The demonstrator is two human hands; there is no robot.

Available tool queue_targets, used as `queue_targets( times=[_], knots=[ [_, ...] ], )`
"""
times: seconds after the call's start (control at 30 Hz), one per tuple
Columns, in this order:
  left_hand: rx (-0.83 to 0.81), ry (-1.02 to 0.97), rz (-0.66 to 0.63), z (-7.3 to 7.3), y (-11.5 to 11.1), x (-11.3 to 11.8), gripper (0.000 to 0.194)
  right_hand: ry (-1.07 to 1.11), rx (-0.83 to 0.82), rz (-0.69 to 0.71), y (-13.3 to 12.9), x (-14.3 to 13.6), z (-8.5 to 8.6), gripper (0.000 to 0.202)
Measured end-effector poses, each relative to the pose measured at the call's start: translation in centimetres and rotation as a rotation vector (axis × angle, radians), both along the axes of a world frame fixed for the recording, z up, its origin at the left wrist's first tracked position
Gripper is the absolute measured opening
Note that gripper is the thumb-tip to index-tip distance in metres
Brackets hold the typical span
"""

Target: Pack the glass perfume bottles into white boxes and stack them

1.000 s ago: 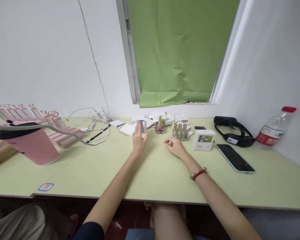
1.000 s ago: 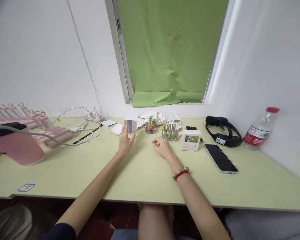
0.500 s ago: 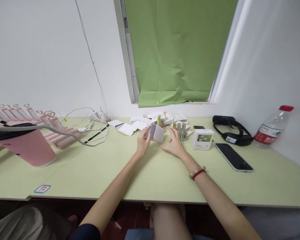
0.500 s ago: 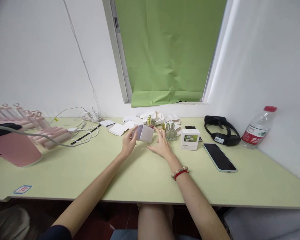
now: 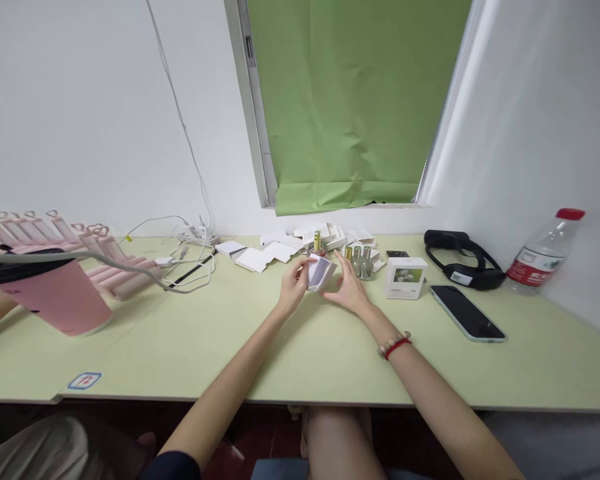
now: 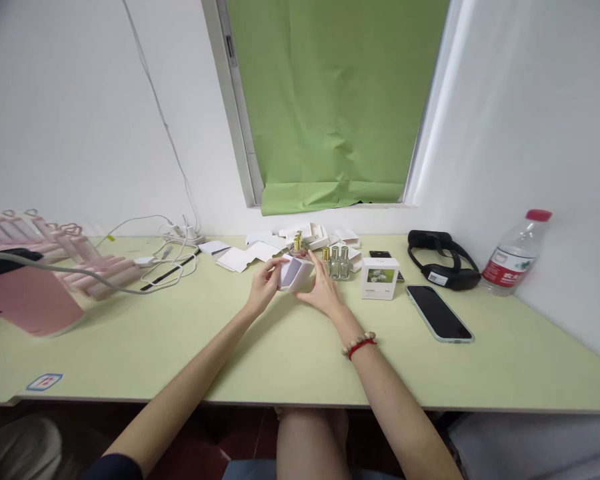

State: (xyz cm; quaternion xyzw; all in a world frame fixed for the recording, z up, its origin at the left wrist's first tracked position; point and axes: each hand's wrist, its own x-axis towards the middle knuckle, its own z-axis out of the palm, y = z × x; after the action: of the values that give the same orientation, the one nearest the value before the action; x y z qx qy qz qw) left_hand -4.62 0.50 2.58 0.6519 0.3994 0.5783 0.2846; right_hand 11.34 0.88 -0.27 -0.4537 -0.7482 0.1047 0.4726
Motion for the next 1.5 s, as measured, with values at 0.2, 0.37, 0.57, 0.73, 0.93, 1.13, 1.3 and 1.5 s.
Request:
queue_targets(
  times=[0.2, 0.37, 0.57, 0.73, 0.93, 1.13, 1.3, 1.5],
  knots=[
    [0.049, 0.013, -0.072, 0.0, -0.3, 0.6, 0.018, 0.010, 0.063, 0.072, 0.1, -0.1, -0.2, 0.090],
    [0.088, 0.018, 0.007, 0.4, -0.6, 0.7, 0.030, 0.060, 0.049, 0.009, 0.1, -0.3, -0.1, 0.087],
    [0.059, 0.071, 0.108, 0.7, -0.7, 0.6, 0.033, 0.207, -0.058, -0.055, -0.3, -0.5, 0.1, 0.099],
    [-0.039, 0.132, 0.047, 0.7, -0.8, 0.9, 0.039, 0.260, -0.154, -0.013, 0.1, -0.4, -0.1, 0.089],
    [-0.250, 0.117, -0.131, 0.0, -0.5, 1.1, 0.055, 0.233, -0.216, 0.118, 0.8, -0.1, -0.9, 0.063],
    [-0.349, 0.090, -0.247, -0.6, -0.3, 0.8, 0.061, 0.154, -0.219, 0.088, 0.6, 0.0, -0.5, 0.060],
    [-0.410, -0.013, -0.259, -0.4, -0.3, 0.9, 0.065, 0.037, -0.129, 0.021, -0.1, -0.3, -0.1, 0.084],
    [-0.362, 0.000, -0.279, -0.4, -0.4, 0.7, 0.064, 0.035, -0.105, 0.057, -0.3, -0.5, -0.1, 0.089]
  ],
)
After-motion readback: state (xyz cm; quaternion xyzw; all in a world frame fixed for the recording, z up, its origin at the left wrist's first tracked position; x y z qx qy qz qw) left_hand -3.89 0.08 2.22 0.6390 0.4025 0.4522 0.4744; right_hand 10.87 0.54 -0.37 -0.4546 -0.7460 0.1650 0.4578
